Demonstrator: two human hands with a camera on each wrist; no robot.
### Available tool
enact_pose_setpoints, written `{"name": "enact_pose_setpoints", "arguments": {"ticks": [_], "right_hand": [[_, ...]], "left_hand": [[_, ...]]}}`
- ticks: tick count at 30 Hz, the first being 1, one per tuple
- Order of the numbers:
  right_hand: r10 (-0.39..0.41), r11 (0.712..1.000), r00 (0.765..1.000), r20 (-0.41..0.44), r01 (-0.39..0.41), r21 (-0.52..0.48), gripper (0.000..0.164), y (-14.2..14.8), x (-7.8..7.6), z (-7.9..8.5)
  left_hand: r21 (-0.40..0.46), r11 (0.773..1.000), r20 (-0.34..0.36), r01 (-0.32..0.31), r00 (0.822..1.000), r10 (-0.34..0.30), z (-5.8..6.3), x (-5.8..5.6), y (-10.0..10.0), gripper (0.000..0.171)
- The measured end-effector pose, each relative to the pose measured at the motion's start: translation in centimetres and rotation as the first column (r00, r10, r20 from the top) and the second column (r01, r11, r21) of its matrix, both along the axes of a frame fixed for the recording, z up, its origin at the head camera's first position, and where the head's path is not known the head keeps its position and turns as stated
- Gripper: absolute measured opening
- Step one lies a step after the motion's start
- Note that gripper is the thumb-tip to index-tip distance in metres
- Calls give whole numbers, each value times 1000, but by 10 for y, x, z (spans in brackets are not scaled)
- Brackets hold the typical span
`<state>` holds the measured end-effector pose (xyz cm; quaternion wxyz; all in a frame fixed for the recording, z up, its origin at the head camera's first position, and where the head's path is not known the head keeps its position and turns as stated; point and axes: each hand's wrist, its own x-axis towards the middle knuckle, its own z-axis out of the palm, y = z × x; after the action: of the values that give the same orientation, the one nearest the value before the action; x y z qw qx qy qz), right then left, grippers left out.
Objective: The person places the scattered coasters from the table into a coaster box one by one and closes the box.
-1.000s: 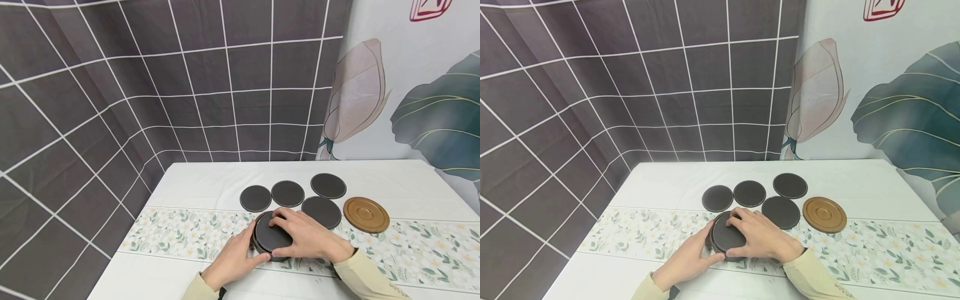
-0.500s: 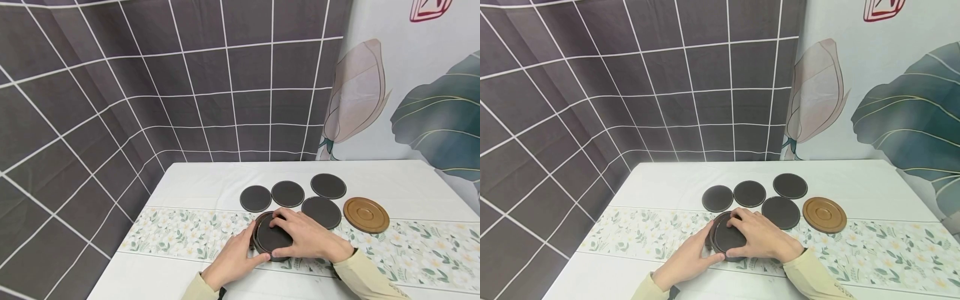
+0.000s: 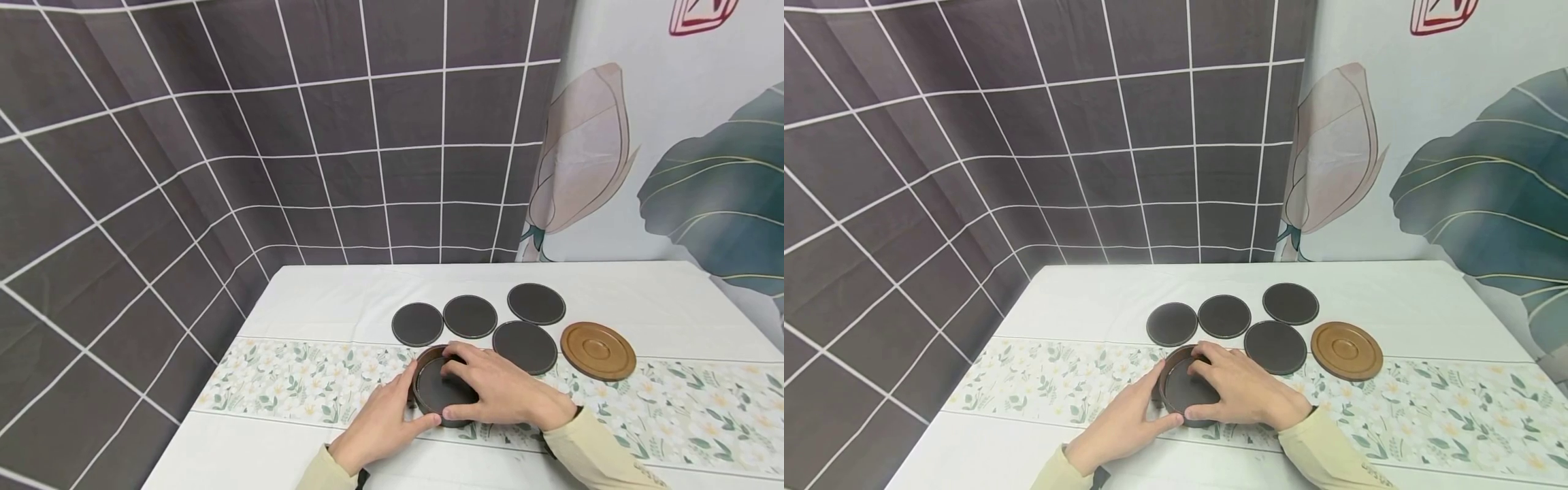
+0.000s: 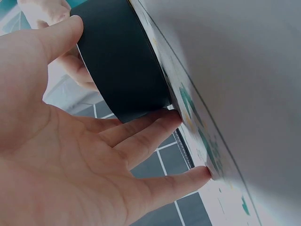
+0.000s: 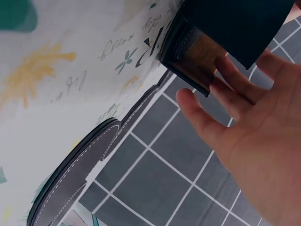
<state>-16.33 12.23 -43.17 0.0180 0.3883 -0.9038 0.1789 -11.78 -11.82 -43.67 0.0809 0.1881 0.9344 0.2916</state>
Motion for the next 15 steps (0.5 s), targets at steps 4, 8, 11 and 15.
{"name": "enact_pose_setpoints", "arguments": {"ticks": [4, 8, 11, 15], "right_hand": [[-3, 1000, 1000, 4, 3, 5, 59, 0, 1, 0], [-9, 1000, 1000, 8, 9, 10, 59, 0, 1, 0], [-9, 1000, 1000, 6, 9, 12, 60, 0, 1, 0], [-5, 1000, 1000, -8, 5, 14, 60, -1, 1, 0]], "left_hand": [[1, 1000, 16, -3, 1000, 3, 0, -1, 0, 96], [2, 1000, 27, -3, 1000, 3, -1, -1, 0, 96], [3, 1000, 31, -3, 1000, 3, -1, -1, 0, 96], [6, 1000, 32, -1, 999, 1, -1, -1, 0, 96]]}}
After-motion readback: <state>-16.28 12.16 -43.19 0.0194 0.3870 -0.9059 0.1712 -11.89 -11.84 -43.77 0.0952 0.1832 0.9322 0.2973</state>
